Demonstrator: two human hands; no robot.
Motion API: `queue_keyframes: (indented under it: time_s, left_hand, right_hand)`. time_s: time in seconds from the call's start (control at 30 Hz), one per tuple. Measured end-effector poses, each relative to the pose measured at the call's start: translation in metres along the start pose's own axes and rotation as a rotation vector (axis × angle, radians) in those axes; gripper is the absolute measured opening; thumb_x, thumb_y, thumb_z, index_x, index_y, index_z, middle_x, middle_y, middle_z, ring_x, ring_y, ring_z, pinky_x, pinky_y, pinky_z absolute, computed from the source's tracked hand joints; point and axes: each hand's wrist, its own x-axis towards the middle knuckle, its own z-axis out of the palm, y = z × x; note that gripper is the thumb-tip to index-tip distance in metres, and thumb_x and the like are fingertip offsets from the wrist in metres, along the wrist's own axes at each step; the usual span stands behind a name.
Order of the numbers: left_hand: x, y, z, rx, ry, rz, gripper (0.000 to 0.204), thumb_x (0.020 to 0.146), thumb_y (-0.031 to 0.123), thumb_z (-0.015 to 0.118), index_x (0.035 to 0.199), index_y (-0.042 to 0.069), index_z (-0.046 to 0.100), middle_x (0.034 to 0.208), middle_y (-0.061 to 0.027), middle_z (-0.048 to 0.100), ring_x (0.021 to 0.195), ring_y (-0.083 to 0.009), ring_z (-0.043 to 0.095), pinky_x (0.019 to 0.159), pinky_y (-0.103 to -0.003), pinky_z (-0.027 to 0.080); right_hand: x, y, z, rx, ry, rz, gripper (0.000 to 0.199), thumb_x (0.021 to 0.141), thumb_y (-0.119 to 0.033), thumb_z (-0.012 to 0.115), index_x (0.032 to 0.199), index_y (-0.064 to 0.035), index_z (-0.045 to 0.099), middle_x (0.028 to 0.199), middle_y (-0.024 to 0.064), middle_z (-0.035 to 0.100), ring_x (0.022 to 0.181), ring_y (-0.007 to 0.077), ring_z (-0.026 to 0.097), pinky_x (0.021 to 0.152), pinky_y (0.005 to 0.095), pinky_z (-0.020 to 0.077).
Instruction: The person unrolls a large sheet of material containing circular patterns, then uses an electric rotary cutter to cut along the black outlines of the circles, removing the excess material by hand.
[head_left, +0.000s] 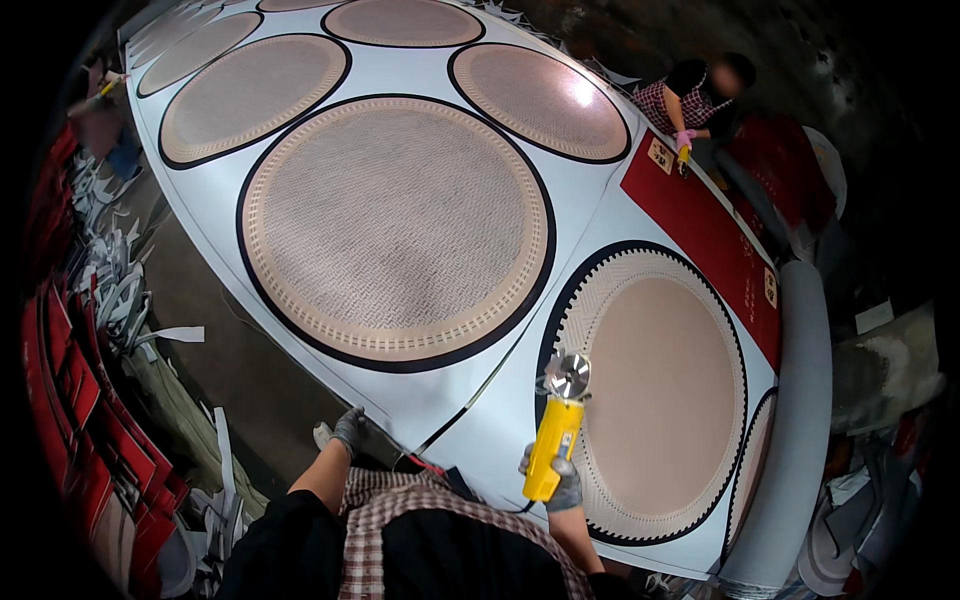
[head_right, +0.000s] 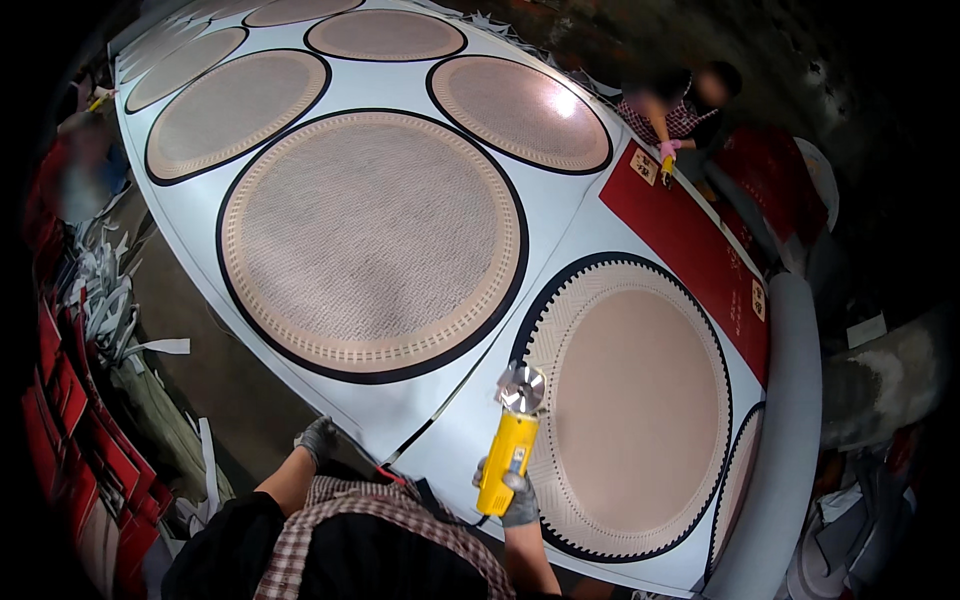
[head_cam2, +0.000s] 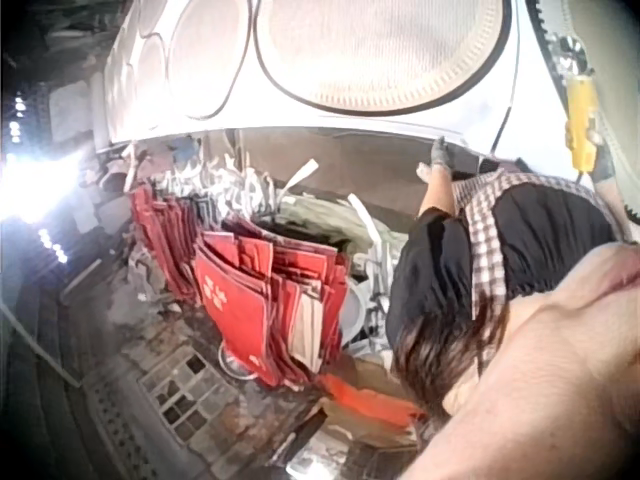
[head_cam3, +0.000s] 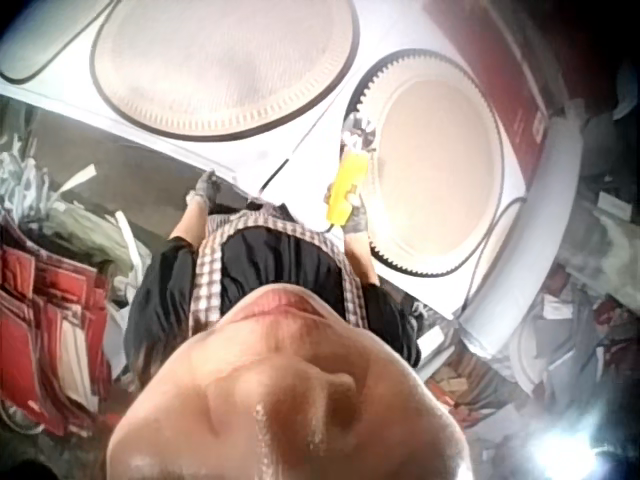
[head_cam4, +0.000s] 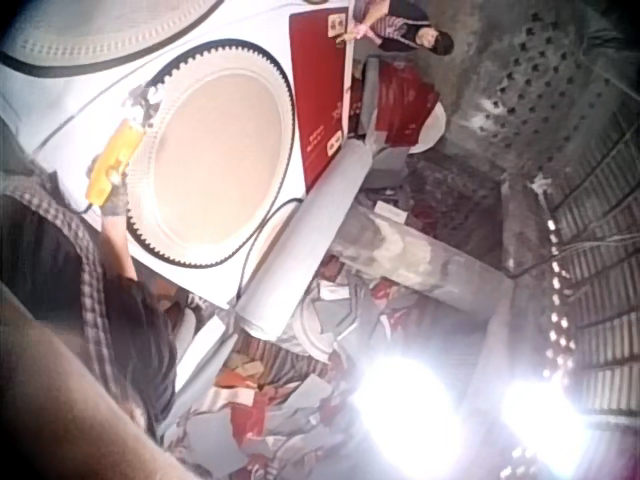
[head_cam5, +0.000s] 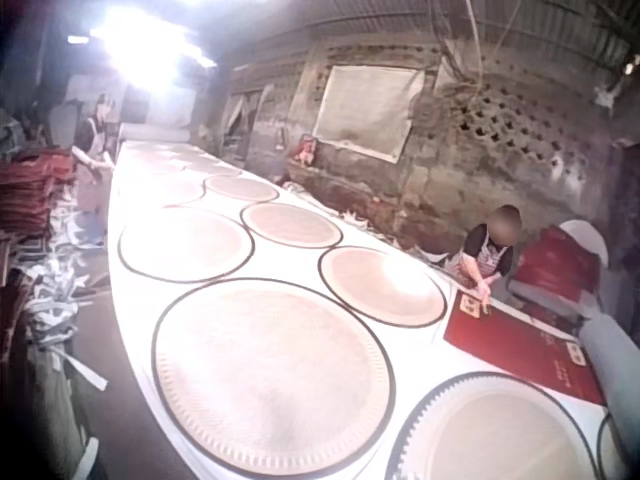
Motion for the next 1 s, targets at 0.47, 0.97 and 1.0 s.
queue_keyframes:
  time_s: [0.47,0.97,1.0]
  left_hand:
    - [0.159,-0.041,-0.002,0.011,-0.085,-0.038,0.006,0.076,0.017,0.047,0.077,0.012,0.05,0.064,-0.0001,0.049,0.054,-0.0161,0.047,0.054,-0.035,0.044]
    - [-0.059,-0.022,0.013,-0.011,-0.186,0.013,0.047,0.089,0.024,0.053,0.131,0.008,0.037,0.135,-0.0152,0.042,0.117,-0.0394,0.042,0.09,-0.059,0.039]
    - [-0.067,-0.016,0.009,0.067,-0.17,0.179,0.049,0.087,0.021,0.056,0.131,0.008,0.037,0.132,-0.0153,0.043,0.115,-0.038,0.044,0.088,-0.057,0.042]
  right_hand:
    - [-0.044,-0.003,-0.019,-0.008,0.218,-0.021,0.071,0.061,-0.027,0.075,0.119,-0.0009,0.044,0.091,0.0158,0.058,0.081,0.028,0.06,0.074,0.0393,0.0526]
    - [-0.029,-0.018,-0.021,-0.05,0.194,-0.005,0.076,0.061,-0.03,0.075,0.122,0.0005,0.041,0.091,0.0156,0.058,0.081,0.0269,0.061,0.075,0.0375,0.0523]
    - [-0.025,-0.023,-0.013,-0.042,0.174,-0.013,0.074,0.06,-0.028,0.075,0.12,0.0002,0.043,0.091,0.0155,0.058,0.08,0.0273,0.061,0.074,0.0385,0.0524]
